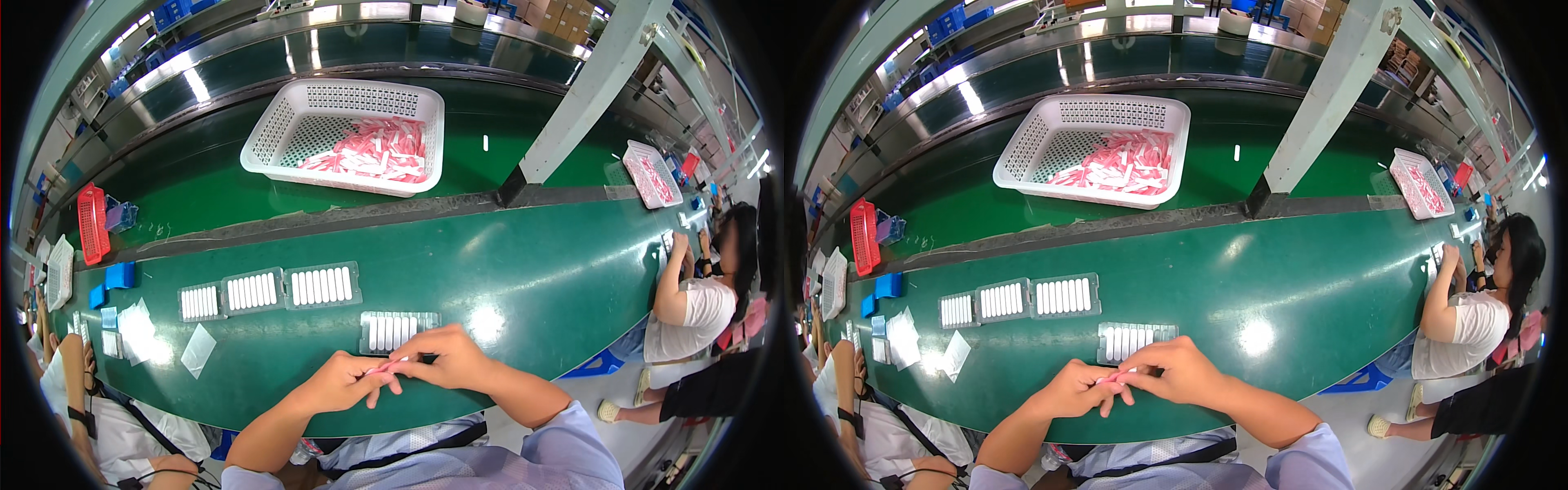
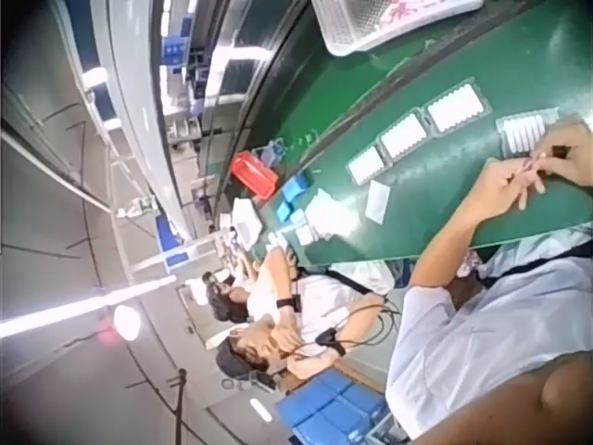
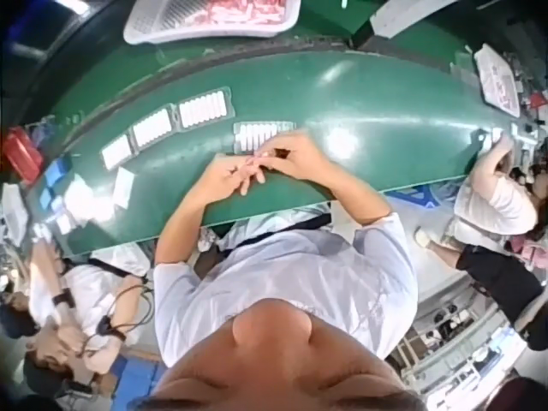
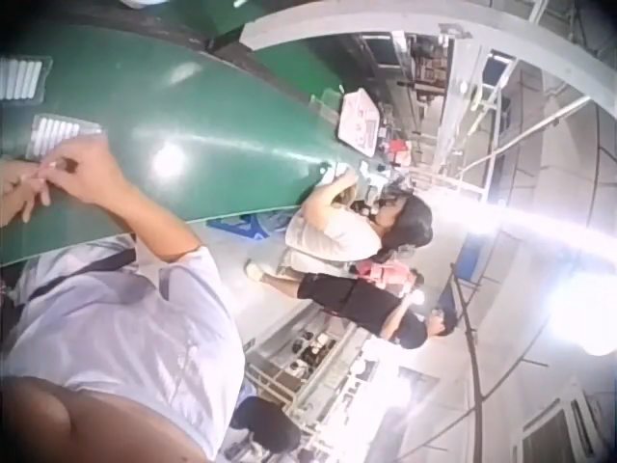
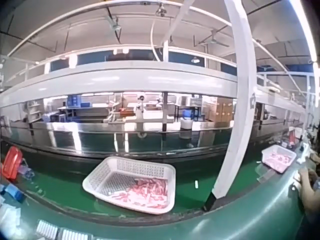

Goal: The person assembles small white cylindrical components and pink strips into clear plastic trays by hand.

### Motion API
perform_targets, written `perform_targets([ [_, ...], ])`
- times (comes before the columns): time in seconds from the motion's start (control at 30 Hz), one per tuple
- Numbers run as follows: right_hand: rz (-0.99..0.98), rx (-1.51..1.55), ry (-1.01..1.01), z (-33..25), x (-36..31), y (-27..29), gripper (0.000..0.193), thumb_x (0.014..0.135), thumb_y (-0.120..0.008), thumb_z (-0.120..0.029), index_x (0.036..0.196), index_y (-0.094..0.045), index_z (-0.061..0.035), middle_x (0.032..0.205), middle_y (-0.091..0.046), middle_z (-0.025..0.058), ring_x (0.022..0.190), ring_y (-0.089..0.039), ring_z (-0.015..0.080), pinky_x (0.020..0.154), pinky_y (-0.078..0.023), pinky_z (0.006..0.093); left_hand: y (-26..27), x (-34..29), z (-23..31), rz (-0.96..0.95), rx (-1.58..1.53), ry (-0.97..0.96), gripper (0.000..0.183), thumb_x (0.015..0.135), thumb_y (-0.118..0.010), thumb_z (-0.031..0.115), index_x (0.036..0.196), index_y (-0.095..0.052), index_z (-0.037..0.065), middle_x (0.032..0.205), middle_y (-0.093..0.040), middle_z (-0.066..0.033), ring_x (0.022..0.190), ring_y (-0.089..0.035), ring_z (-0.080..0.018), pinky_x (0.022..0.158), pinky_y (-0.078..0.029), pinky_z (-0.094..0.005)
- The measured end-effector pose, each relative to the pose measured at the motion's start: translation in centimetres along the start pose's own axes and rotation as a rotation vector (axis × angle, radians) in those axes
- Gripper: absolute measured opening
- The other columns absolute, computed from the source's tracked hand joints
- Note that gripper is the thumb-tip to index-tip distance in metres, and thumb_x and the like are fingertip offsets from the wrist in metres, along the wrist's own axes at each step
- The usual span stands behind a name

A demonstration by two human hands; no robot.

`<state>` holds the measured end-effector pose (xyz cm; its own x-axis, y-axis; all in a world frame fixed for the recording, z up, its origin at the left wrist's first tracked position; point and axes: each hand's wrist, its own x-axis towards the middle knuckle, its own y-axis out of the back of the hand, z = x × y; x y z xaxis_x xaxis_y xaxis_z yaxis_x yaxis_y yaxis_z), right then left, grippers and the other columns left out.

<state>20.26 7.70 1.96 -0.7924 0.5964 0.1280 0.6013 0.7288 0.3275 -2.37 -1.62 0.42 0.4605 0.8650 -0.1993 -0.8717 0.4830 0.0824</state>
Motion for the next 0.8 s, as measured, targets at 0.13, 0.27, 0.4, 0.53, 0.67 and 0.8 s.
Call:
perform_targets([
  [0.13,0.191,-0.212,0.152,0.3,0.0,0.2,0.015,0.089,-0.079,-0.011,0.102,-0.079,-0.0037,0.089,-0.077,0.0078,0.068,-0.072,0.0216,0.06,-0.057,0.0309,0.0,0.1,0.6,0.109,-0.406,0.073,0.036,0.113,-0.047,0.024,0.117,-0.072,-0.002,0.096,-0.077,-0.0138,0.06,-0.065,-0.0103,0.048,-0.04,-0.0226],
  [0.27,0.128,-0.43,0.745,-0.6,0.4,0.7,0.017,0.079,-0.076,-0.003,0.097,-0.075,-0.0015,0.088,-0.071,0.0055,0.068,-0.066,0.0176,0.06,-0.053,0.0314,1.2,-0.6,-0.3,-0.141,-0.612,0.23,0.039,0.114,-0.048,0.028,0.117,-0.069,-0.004,0.1,-0.075,-0.0206,0.063,-0.066,-0.0122,0.045,-0.037,-0.0228],
  [0.4,0.094,-0.554,0.762,-0.9,0.1,0.4,0.019,0.081,-0.079,-0.006,0.099,-0.076,-0.0014,0.081,-0.068,0.006,0.071,-0.068,0.0195,0.061,-0.054,0.0312,1.5,-0.9,-0.3,-0.031,-0.563,0.253,0.033,0.112,-0.051,0.024,0.111,-0.071,-0.002,0.089,-0.075,-0.0108,0.062,-0.064,-0.0091,0.045,-0.037,-0.0223],
  [0.53,0.196,-0.183,0.117,-0.9,0.1,-0.1,0.019,0.087,-0.083,-0.013,0.103,-0.079,-0.004,0.083,-0.074,0.0088,0.069,-0.071,0.0191,0.06,-0.057,0.0311,-0.2,0.1,-0.4,0.268,-0.294,0.016,0.031,0.111,-0.053,0.023,0.106,-0.073,0.0,0.084,-0.075,-0.005,0.059,-0.064,-0.009,0.051,-0.043,-0.0225],
  [0.67,0.185,-0.016,0.012,-0.1,0.0,0.2,0.014,0.089,-0.08,-0.009,0.101,-0.08,-0.0033,0.09,-0.077,0.0107,0.073,-0.074,0.0191,0.063,-0.059,0.0309,0.4,-0.1,-0.6,0.111,-0.242,0.067,0.035,0.113,-0.048,0.025,0.112,-0.072,-0.001,0.098,-0.077,-0.0056,0.069,-0.069,-0.0094,0.053,-0.045,-0.0228],
  [0.8,0.033,-0.019,0.21,-0.2,0.6,0.6,0.016,0.087,-0.08,-0.001,0.103,-0.081,-0.0005,0.089,-0.077,0.0134,0.075,-0.074,0.0204,0.066,-0.059,0.0304,0.4,-0.1,0.4,-0.017,-0.453,0.178,0.038,0.114,-0.042,0.027,0.12,-0.067,-0.002,0.111,-0.076,-0.0081,0.074,-0.069,-0.009,0.053,-0.045,-0.0225],
])
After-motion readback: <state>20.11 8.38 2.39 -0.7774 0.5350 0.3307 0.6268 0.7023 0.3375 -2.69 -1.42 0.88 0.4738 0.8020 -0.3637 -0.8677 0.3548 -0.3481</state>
